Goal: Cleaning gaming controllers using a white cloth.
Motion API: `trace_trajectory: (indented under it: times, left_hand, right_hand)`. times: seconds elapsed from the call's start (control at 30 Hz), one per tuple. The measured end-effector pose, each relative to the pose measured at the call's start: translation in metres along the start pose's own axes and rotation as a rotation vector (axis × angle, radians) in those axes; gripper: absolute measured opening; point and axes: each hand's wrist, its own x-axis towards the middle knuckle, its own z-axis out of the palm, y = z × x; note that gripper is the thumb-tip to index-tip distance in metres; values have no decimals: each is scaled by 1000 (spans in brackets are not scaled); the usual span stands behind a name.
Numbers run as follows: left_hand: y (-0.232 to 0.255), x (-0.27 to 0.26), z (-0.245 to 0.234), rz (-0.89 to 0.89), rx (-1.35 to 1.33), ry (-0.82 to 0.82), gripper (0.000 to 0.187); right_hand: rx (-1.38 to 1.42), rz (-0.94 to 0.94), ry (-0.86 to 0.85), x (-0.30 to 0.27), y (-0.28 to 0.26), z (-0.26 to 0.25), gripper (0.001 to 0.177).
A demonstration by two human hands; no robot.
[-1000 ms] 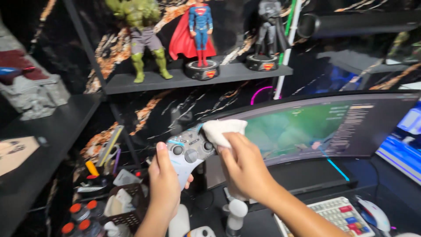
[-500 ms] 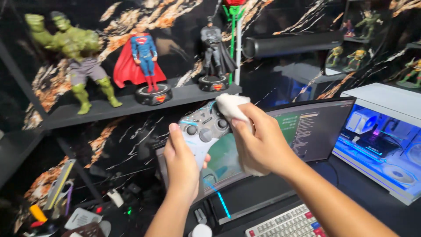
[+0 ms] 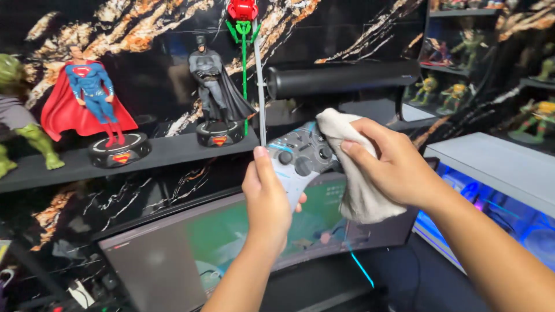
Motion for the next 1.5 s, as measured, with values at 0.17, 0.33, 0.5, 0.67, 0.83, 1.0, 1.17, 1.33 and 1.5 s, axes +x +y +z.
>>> trace_trajectory:
  times: [0.17, 0.33, 0.5, 0.67, 0.83, 1.0, 1.17, 1.33, 1.5]
  left_hand:
    - [-21, 15, 33, 8, 52, 49, 53]
    - [-33, 21, 50, -29, 92, 102, 54]
    - [-44, 31, 60, 30, 95, 125, 54]
    - [-48, 38, 62, 10, 140, 152, 54]
    - [-54, 46, 69, 0, 142, 160, 55]
    - [-64, 52, 76, 26, 102, 128, 54]
    - [-74, 57, 76, 12, 120, 126, 54]
    - [-82, 57, 89, -31, 95, 112, 54]
    - [-93, 61, 92, -59, 49, 93, 56]
  right_hand:
    - [-45, -16, 62, 10, 47, -6, 27]
    - [4, -89, 18, 18, 77, -9, 27]
    - [29, -220, 114, 18, 91, 7, 25]
    - [4, -136, 136, 34, 109, 8, 24]
    - [64, -201, 129, 32, 123, 6, 23]
    - [-8, -24, 145, 47, 139, 2, 23]
    - [31, -160, 98, 36, 143, 4, 24]
    - [-52, 91, 78, 35, 156, 0, 23]
    - [9, -142, 131, 25, 171, 1, 24]
